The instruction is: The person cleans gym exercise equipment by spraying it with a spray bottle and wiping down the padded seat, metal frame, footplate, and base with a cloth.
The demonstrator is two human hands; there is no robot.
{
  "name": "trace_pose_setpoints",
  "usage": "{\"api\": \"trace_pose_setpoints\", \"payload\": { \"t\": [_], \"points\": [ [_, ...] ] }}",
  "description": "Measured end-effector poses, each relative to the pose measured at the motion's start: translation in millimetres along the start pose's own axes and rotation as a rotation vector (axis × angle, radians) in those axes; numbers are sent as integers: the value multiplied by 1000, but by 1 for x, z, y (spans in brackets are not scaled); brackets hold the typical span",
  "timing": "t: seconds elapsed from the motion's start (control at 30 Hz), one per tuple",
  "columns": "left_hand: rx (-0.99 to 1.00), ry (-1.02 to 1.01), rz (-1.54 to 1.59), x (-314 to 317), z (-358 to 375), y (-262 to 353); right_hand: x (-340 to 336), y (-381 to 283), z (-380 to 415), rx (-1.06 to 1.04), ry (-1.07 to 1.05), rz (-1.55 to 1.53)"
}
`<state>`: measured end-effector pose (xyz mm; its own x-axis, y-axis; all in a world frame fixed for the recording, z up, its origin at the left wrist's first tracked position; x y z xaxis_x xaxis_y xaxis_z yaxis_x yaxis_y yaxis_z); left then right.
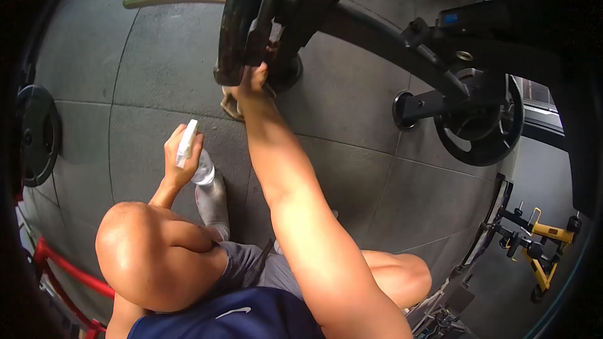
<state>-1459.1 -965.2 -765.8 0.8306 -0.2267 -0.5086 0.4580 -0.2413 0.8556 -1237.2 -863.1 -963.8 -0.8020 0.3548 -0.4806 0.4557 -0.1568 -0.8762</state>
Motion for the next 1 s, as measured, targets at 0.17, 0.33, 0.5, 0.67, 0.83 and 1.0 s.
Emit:
{"api": "trace_pose_setpoints", "payload": {
  "t": [0.17, 0.33, 0.5, 0.67, 0.83, 1.0],
  "points": [
    [-19, -24, -3, 1, -1, -2, -3, -17, -37, 80, -51, 235],
    [-13, -60, 17, 4, 0, 3, -7, -45, -1, -23, 1, 458],
    [-35, -117, 28, 12, -1, 2, -9, -40, -13, 13, -82, 504],
    [6, -121, 6, 8, 1, 2, 6, -18, -43, 92, -172, 445],
    [-8, -130, 19, 10, -1, 0, -14, -67, 20, 118, -341, 666],
    [27, -174, 15, 15, 5, 6, 7, 1, -4, -92, -184, 481]
  ]
}}
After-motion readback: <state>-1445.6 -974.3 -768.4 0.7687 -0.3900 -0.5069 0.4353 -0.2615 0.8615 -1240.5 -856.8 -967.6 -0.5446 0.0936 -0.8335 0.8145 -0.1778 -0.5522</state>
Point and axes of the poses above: each hand's wrist, its own z-axis away from the middle knuckle, its own x-axis out of the palm, y = z × x, the point moved 8 cm from there along -z, towards the middle knuckle, and after that the axes turned 6 degrees about -x, right-handed, at the moved point
